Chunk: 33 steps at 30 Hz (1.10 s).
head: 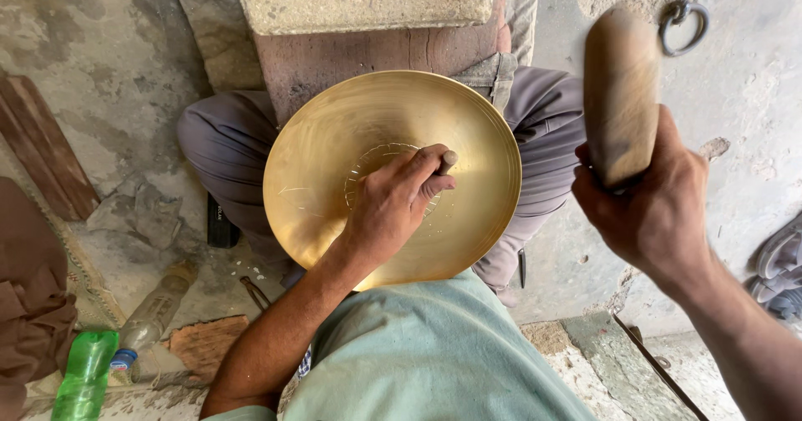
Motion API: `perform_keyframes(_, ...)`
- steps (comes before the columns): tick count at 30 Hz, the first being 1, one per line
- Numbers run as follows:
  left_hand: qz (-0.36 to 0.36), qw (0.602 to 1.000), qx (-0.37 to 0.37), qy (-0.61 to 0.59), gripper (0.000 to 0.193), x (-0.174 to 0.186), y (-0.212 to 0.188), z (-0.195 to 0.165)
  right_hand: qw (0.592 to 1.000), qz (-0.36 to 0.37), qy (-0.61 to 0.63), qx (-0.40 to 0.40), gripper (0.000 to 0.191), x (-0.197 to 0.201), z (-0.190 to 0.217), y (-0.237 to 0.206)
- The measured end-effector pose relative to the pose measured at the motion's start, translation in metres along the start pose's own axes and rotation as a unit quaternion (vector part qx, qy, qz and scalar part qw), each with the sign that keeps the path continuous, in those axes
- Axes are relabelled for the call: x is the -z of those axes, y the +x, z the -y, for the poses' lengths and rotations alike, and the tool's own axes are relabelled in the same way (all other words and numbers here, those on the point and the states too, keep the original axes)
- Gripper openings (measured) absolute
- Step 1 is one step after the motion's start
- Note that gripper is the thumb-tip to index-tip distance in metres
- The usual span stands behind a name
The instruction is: The person sits cross-legged on the floor and uses a wooden mallet to repeatedly strike a small metal punch held against the center of a brass plate. The person rotates the plate occasionally to work on different sections of the central pattern.
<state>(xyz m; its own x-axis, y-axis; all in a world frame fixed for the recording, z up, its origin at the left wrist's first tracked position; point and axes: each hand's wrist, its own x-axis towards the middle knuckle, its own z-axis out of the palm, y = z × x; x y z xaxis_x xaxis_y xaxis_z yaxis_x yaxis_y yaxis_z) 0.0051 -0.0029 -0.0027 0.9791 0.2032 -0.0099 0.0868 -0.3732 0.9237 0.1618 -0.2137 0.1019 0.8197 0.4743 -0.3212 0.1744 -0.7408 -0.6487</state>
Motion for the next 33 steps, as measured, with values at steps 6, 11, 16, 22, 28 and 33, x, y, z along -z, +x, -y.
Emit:
perform_keyframes(6,0.053,0.998,-0.002,0.022,0.034,0.002,0.002,0.001,0.999,-0.011,-0.005,-0.035,0.026,-0.003,-0.007,-0.003)
perform_keyframes(11,0.038,0.999,-0.029,-0.007,0.034,0.004,0.002,-0.001,0.983,-0.039,-0.18,0.016,0.028,-0.004,-0.009,-0.003)
perform_keyframes(16,0.07,0.997,-0.005,0.033,0.033,0.006,0.004,-0.005,0.957,-0.032,-0.274,0.088,0.029,-0.006,-0.012,-0.003)
perform_keyframes(22,0.081,0.996,-0.03,0.004,0.031,0.011,0.007,-0.003,0.962,-0.042,-0.256,0.082,0.027,-0.01,-0.019,-0.005)
perform_keyframes(28,0.098,0.993,-0.033,0.057,0.03,0.007,0.005,-0.001,0.967,-0.039,-0.223,0.119,0.029,-0.009,-0.023,-0.012)
perform_keyframes(33,0.094,0.995,-0.034,0.024,0.029,0.01,0.004,-0.001,0.93,-0.071,-0.309,0.184,0.024,-0.013,-0.028,-0.014)
